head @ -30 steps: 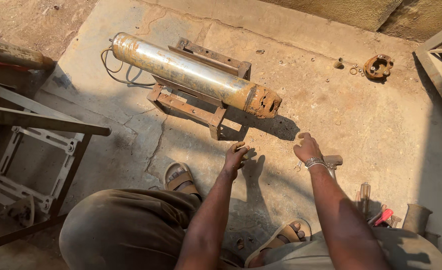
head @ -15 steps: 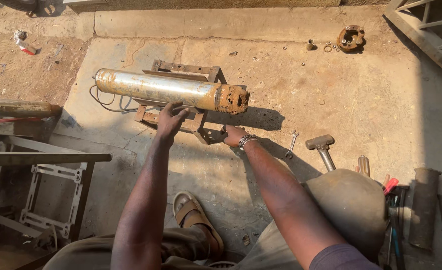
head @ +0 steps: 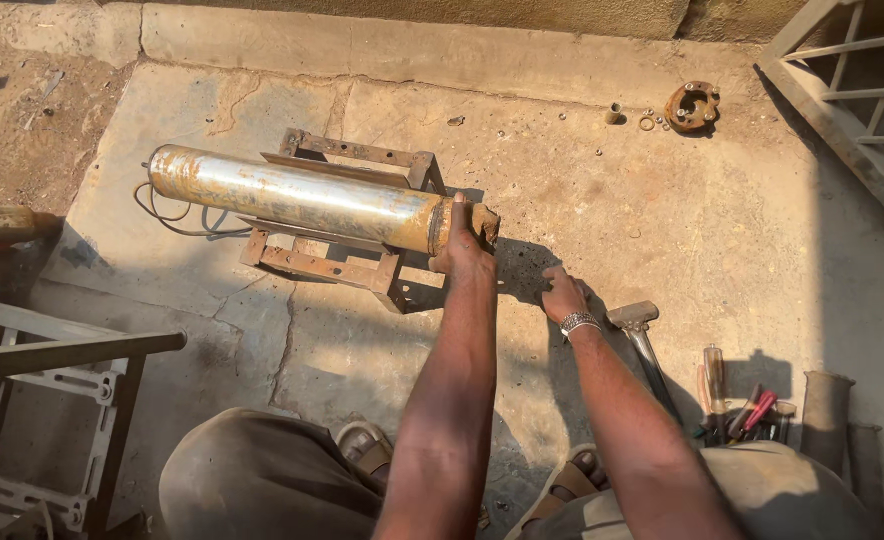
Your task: The person kneels beside a large metal hydraulic cylinder resting on a rusted stand and strikes its end cap with a hammer to loosen it. They then work the end fitting off by hand, pull out an internal seal ring, and use a small tool to pry at the seal inside the cylinder head.
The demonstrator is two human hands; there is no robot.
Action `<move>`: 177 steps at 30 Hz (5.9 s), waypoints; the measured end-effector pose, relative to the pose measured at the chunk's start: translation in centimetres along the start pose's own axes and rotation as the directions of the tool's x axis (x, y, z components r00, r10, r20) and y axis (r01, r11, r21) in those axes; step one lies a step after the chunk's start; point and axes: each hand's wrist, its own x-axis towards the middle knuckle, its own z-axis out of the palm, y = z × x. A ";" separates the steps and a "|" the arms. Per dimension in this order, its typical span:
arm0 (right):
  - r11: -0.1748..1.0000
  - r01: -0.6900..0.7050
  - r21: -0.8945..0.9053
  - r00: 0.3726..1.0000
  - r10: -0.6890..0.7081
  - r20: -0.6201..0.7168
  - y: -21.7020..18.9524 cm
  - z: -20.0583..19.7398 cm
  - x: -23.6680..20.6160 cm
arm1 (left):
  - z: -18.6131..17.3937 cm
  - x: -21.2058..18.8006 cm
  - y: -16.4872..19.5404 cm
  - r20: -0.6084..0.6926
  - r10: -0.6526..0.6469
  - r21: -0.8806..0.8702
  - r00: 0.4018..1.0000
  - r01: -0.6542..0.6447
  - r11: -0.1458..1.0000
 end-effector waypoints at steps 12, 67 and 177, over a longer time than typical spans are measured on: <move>0.685 -0.588 -0.429 0.808 0.483 -0.336 9.6 -3.4 -5.2 | -6.6 4.4 -1.1 0.523 -0.065 -0.190 0.850 0.190 0.963; 0.860 0.459 -0.225 0.888 -0.455 0.074 -20.0 -11.5 9.3 | -1.7 -0.1 5.1 0.022 -0.278 0.017 0.960 0.278 0.960; 0.764 0.590 -0.260 0.775 -0.626 -0.084 -18.9 -11.6 7.5 | -4.8 2.9 4.5 0.592 -0.238 -0.211 0.770 0.432 0.877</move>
